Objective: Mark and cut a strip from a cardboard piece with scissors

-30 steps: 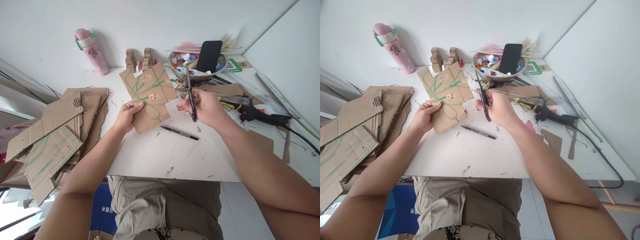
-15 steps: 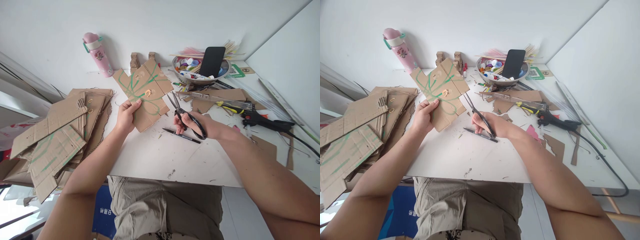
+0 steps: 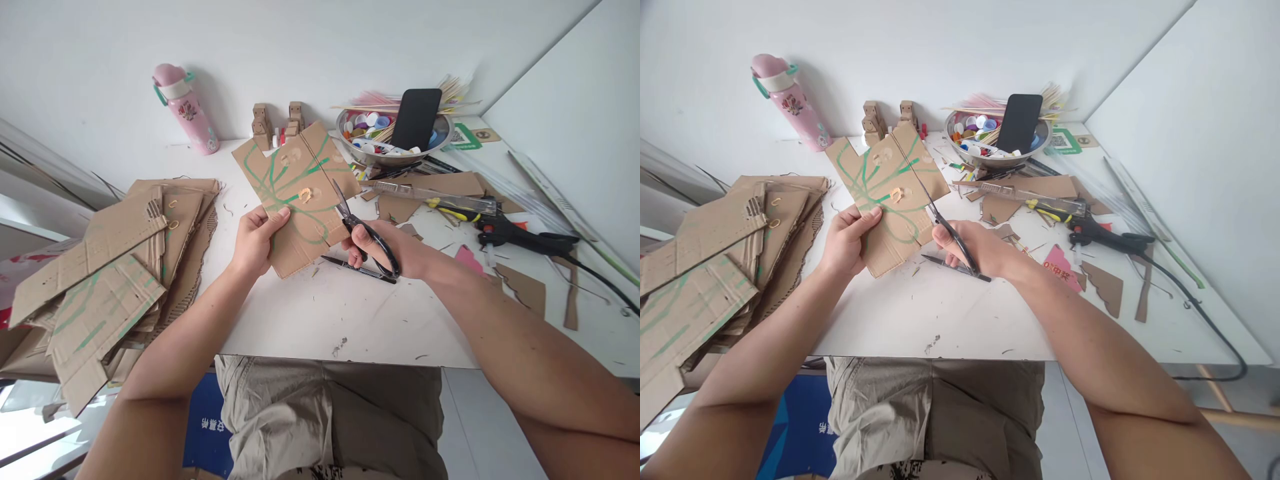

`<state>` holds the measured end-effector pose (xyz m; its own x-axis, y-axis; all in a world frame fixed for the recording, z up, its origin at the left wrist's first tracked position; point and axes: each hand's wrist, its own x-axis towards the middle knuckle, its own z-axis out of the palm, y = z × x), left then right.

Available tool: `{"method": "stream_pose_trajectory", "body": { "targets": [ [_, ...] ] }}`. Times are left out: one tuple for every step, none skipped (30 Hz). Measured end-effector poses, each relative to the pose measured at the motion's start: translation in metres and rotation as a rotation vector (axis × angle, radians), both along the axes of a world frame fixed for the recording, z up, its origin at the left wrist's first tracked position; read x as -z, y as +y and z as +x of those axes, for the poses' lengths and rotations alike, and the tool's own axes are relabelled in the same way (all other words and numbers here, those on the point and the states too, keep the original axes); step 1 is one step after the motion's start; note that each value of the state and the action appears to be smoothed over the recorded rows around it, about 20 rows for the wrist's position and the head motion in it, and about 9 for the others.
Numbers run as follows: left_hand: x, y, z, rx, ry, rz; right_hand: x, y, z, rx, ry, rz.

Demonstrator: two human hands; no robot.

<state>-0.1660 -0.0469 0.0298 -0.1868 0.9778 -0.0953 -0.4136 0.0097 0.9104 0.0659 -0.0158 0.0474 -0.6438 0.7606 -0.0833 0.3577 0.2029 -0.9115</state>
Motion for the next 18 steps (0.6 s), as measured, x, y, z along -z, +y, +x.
{"method": "stream_pose_trajectory", "body": {
  "targets": [
    [-0.0002,-0.0002,-0.0001,-0.002,0.002,0.001,-0.0007,-0.0003,-0.0004,-0.007,-0.004,0.009],
    [-0.0005,-0.0002,-0.0003,-0.004,0.004,0.003,-0.0011,-0.0005,-0.0006,-0.012,-0.013,0.015],
    [-0.0008,-0.0002,-0.0006,-0.003,0.009,0.008,-0.0011,-0.0006,-0.0005,-0.012,-0.025,0.019],
    [-0.0010,-0.0001,-0.0009,0.001,0.016,0.018,-0.0008,-0.0007,-0.0002,-0.010,-0.040,0.019],
    [-0.0013,-0.0001,-0.0011,0.009,0.028,0.031,-0.0003,-0.0006,0.0003,-0.004,-0.054,0.020],
    [-0.0015,-0.0001,-0.0013,0.018,0.041,0.045,0.0003,-0.0007,0.0007,0.004,-0.066,0.023],
    [-0.0017,-0.0001,-0.0015,0.025,0.052,0.056,0.0008,-0.0008,0.0010,0.011,-0.074,0.026],
    [-0.0017,-0.0002,-0.0015,0.029,0.058,0.064,0.0009,-0.0010,0.0012,0.014,-0.078,0.032],
    [-0.0016,-0.0003,-0.0016,0.029,0.058,0.068,0.0005,-0.0015,0.0011,0.011,-0.083,0.047],
    [-0.0013,-0.0003,-0.0015,0.024,0.052,0.070,-0.0003,-0.0021,0.0006,0.008,-0.092,0.071],
    [-0.0009,-0.0003,-0.0015,0.017,0.043,0.072,-0.0014,-0.0028,-0.0001,0.019,-0.109,0.108],
    [-0.0004,-0.0003,-0.0015,0.012,0.037,0.075,-0.0028,-0.0036,-0.0010,0.036,-0.135,0.150],
    [0.0002,-0.0001,-0.0016,0.011,0.034,0.082,-0.0042,-0.0045,-0.0021,0.057,-0.164,0.195],
    [0.0008,0.0002,-0.0018,0.016,0.037,0.094,-0.0054,-0.0053,-0.0032,0.085,-0.193,0.235],
    [0.0014,0.0006,-0.0021,0.025,0.043,0.107,-0.0063,-0.0060,-0.0042,0.112,-0.217,0.266],
    [0.0020,0.0011,-0.0025,0.038,0.050,0.120,-0.0068,-0.0066,-0.0050,0.131,-0.235,0.285],
    [0.0028,0.0017,-0.0030,0.051,0.057,0.130,-0.0069,-0.0070,-0.0056,0.138,-0.248,0.298],
    [0.0037,0.0025,-0.0036,0.063,0.062,0.136,-0.0068,-0.0074,-0.0059,0.140,-0.256,0.306]
  ]
}}
